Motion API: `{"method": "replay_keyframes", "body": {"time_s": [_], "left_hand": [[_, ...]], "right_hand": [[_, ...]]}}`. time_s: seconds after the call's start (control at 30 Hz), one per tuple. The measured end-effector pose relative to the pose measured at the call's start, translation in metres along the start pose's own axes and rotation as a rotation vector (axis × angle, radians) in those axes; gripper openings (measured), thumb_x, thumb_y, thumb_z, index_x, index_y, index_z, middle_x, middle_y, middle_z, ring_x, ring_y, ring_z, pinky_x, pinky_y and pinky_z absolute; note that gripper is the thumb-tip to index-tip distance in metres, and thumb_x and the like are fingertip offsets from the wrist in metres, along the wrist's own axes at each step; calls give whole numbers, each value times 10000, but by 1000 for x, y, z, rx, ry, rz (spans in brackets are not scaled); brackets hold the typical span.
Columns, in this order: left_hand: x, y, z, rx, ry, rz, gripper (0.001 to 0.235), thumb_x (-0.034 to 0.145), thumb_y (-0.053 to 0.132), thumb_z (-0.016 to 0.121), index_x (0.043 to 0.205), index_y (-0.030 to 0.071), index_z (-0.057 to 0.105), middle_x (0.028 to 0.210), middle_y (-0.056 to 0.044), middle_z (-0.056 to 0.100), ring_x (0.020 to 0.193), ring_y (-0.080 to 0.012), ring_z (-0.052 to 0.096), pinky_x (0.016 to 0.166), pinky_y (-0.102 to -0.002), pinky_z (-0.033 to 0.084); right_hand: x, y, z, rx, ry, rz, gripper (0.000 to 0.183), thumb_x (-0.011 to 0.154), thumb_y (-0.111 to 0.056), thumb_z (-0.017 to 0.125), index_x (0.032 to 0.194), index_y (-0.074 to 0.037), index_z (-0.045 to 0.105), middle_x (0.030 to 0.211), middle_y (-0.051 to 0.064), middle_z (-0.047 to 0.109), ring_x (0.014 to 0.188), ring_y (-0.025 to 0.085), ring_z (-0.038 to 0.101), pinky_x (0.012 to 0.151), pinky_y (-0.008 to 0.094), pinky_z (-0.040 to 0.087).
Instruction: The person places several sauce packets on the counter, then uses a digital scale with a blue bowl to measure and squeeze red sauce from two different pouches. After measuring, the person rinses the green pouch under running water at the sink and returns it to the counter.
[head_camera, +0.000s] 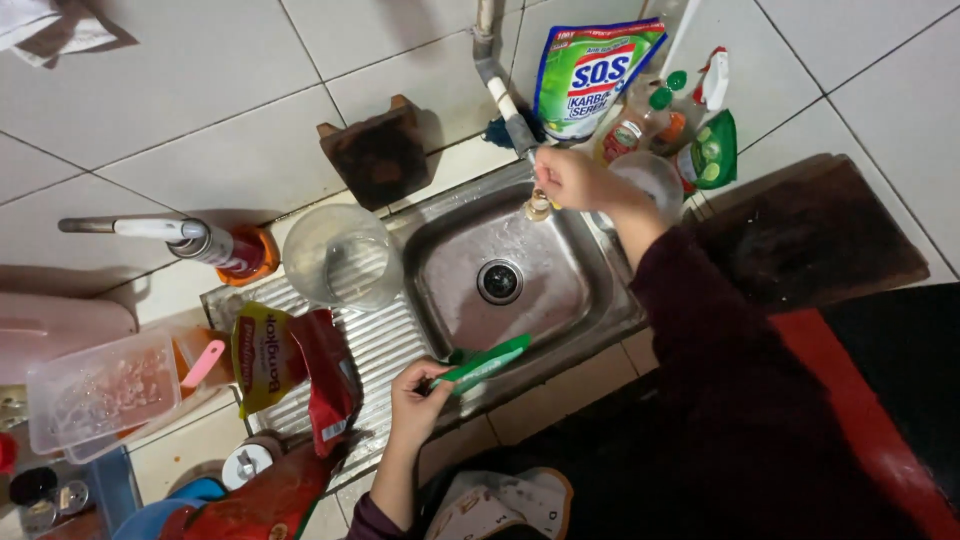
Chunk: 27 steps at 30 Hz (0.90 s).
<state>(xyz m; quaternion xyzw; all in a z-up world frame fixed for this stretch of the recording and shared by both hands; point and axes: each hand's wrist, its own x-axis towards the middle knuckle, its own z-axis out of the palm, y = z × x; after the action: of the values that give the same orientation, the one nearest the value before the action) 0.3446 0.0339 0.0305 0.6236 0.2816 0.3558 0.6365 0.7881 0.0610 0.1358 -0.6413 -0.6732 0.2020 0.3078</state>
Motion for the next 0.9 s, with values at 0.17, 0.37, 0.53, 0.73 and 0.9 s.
{"method": "replay_keyframes", "body": {"time_s": [0.17,0.37,0.53,0.73,0.9], "left_hand": [[-5,-5,1,47,35,-55,99,815,20,797,829,98,736,809,-18,733,771,-96,639,719,-234,485],[-10,7,8,49,53,-42,59,846,71,787,829,96,736,816,-28,744,769,-128,676,718,-258,518],[-8,25,15,30,70,-13,63,864,41,761,859,103,752,758,-4,674,696,-115,603,643,-244,448],[-2,18,15,61,108,-69,87,842,0,752,861,85,753,814,-38,728,755,-135,654,702,-254,497],[19,2,21,129,95,-135,100,837,25,762,900,99,784,881,-35,776,812,-138,698,755,-270,543]], "right_hand": [[9,2,-22,-144,-310,67,285,902,25,588,790,-186,433,679,-84,434,610,91,380,577,259,361],[-18,24,-3,344,-43,-83,212,984,-18,620,1164,5,509,838,20,488,666,90,463,580,157,443],[-45,75,102,1319,648,725,492,803,90,554,1283,-15,550,1077,97,674,909,203,671,776,280,562],[-31,67,154,1693,729,1157,570,890,16,575,1441,38,433,1351,253,587,1281,376,574,1183,447,434],[-18,137,195,2110,662,781,140,888,-121,676,937,4,636,981,163,660,956,319,613,887,411,496]]}}
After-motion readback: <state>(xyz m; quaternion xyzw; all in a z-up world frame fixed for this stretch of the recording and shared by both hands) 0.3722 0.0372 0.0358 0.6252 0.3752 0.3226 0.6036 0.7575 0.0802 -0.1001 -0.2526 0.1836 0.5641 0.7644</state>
